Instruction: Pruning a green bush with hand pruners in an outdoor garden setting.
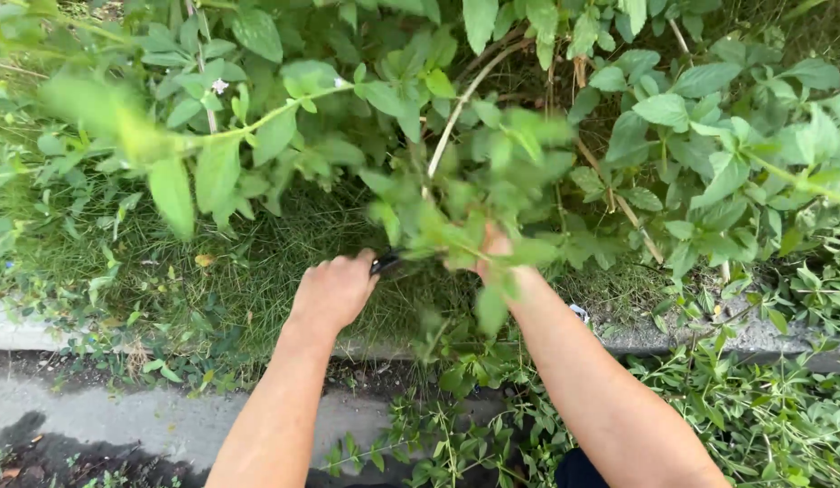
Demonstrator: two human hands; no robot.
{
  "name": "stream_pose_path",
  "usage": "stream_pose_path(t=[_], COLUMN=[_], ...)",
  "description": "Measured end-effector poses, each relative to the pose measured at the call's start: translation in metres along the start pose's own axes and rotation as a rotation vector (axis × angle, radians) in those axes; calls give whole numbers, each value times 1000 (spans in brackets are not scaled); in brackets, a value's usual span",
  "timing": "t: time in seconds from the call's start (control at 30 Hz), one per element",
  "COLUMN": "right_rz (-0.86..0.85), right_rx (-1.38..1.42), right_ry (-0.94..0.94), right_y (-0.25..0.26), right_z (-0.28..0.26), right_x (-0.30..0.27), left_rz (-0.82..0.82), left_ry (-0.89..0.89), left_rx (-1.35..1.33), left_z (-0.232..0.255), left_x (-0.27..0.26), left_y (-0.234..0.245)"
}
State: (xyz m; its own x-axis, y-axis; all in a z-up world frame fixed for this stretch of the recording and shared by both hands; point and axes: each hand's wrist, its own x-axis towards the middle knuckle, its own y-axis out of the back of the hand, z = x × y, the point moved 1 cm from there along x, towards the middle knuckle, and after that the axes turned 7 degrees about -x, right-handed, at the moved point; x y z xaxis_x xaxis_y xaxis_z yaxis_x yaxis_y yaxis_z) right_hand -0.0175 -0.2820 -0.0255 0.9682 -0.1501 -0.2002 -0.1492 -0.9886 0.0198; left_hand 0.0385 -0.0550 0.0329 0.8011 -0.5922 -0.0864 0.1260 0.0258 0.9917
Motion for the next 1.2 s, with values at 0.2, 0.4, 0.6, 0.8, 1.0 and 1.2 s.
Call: stream_pose_path(t=[0.2,0.4,0.6,0.8,1.0,1.2], right_rz=[-163,-241,-376,87,-48,43], right_rx=[537,1241,1143,-96,104,-277], right_ry=[-28,26,145,-379,122,112], right_y=[-47,-52,-52,-54,-58,-45], right_z=[-39,-72,-36,3,13,4], right_x=[-38,-31,1,8,-22,-37], left_rz=[69,160,38,106,-191,-88], left_ry=[113,217,303,252,117,-85], left_rx=[59,53,21,-80,-101,-177], left_z=[-26,-38,-28,-24,-9,-11], left_x=[-4,-16,-21,-18,23,75], left_y=[3,21,39,61,34,-17])
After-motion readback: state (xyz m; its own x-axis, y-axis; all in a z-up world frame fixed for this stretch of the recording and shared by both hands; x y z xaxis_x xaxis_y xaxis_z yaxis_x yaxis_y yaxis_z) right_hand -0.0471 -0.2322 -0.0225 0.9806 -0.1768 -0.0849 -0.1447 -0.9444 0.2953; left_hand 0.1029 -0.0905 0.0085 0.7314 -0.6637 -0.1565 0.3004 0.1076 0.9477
